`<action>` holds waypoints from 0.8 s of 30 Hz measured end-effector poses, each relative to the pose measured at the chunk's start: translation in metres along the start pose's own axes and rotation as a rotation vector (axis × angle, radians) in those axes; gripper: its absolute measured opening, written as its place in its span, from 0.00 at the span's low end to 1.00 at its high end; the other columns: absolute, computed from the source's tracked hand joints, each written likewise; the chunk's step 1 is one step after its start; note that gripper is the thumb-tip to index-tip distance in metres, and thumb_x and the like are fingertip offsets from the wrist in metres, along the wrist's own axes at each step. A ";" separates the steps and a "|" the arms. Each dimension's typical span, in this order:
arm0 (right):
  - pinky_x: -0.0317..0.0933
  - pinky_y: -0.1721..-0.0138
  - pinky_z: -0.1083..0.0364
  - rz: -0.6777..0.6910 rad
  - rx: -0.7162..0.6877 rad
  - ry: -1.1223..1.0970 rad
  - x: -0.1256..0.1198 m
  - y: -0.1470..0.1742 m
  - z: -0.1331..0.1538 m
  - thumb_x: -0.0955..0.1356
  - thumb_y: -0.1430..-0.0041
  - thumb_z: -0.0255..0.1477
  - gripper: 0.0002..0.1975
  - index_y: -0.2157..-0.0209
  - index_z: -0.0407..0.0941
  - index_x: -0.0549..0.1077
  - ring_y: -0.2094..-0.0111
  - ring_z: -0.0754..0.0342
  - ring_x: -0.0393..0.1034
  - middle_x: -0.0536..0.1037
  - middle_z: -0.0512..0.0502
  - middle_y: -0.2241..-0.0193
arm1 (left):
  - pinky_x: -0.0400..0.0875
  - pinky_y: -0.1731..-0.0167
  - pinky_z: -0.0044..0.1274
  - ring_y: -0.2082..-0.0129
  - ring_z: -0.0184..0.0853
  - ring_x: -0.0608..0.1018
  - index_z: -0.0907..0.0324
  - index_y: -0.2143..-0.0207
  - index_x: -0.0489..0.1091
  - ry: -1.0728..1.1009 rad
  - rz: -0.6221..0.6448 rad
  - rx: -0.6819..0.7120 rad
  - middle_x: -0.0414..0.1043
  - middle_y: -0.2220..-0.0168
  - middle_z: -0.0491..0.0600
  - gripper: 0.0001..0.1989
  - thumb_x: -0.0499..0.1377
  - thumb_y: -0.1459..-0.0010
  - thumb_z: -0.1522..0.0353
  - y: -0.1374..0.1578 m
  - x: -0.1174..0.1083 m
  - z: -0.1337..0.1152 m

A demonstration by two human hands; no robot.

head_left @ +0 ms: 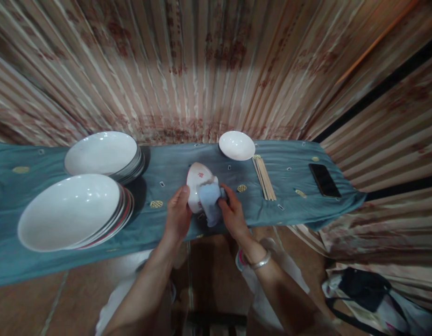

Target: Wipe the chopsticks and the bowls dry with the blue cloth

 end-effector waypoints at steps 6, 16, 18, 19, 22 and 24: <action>0.58 0.42 0.46 0.072 -0.228 0.343 -0.013 -0.002 0.043 0.62 0.46 0.24 0.22 0.49 0.44 0.71 0.47 0.46 0.66 0.73 0.38 0.49 | 0.57 0.79 0.19 0.79 0.28 0.62 0.59 0.79 0.68 -0.379 0.097 0.177 0.61 0.81 0.42 0.18 0.61 0.46 0.56 0.011 0.017 -0.008; 0.61 0.62 0.52 -0.029 -0.133 0.479 -0.057 -0.013 0.049 0.63 0.38 0.42 0.16 0.68 0.48 0.76 0.69 0.48 0.71 0.77 0.43 0.72 | 0.68 0.64 0.24 0.70 0.35 0.74 0.56 0.69 0.75 -0.771 0.394 0.408 0.74 0.72 0.47 0.13 0.53 0.37 0.64 0.035 0.060 0.012; 0.60 0.65 0.53 -0.019 -0.120 0.534 -0.064 -0.014 0.049 0.60 0.36 0.45 0.20 0.65 0.46 0.76 0.69 0.48 0.72 0.78 0.42 0.71 | 0.70 0.56 0.28 0.65 0.38 0.77 0.56 0.67 0.74 -0.874 0.497 0.491 0.76 0.68 0.50 0.13 0.51 0.36 0.65 0.042 0.070 0.022; 0.60 0.66 0.53 -0.004 -0.117 0.541 -0.066 -0.015 0.049 0.58 0.35 0.46 0.23 0.65 0.46 0.76 0.69 0.49 0.73 0.79 0.42 0.72 | 0.68 0.51 0.31 0.62 0.38 0.78 0.56 0.65 0.74 -0.935 0.545 0.537 0.77 0.66 0.51 0.13 0.50 0.35 0.65 0.047 0.074 0.026; 0.60 0.66 0.54 0.047 -0.118 0.511 -0.071 -0.016 0.047 0.59 0.37 0.48 0.24 0.67 0.46 0.77 0.67 0.48 0.74 0.80 0.43 0.71 | 0.63 0.42 0.37 0.60 0.38 0.78 0.57 0.62 0.73 -1.137 0.681 0.623 0.78 0.64 0.51 0.14 0.48 0.34 0.68 0.059 0.086 0.039; 0.61 0.66 0.54 0.054 -0.091 0.488 -0.075 -0.017 0.042 0.65 0.41 0.47 0.19 0.66 0.47 0.77 0.66 0.48 0.75 0.81 0.44 0.70 | 0.62 0.41 0.38 0.59 0.38 0.78 0.57 0.60 0.72 -1.248 0.736 0.649 0.78 0.63 0.51 0.14 0.47 0.33 0.69 0.063 0.091 0.046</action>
Point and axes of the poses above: each hand's wrist, its own y-axis away from the middle knuckle, its own x-axis out of the palm, z = x × y, the point moved 9 cm from there along -y, towards the middle knuckle
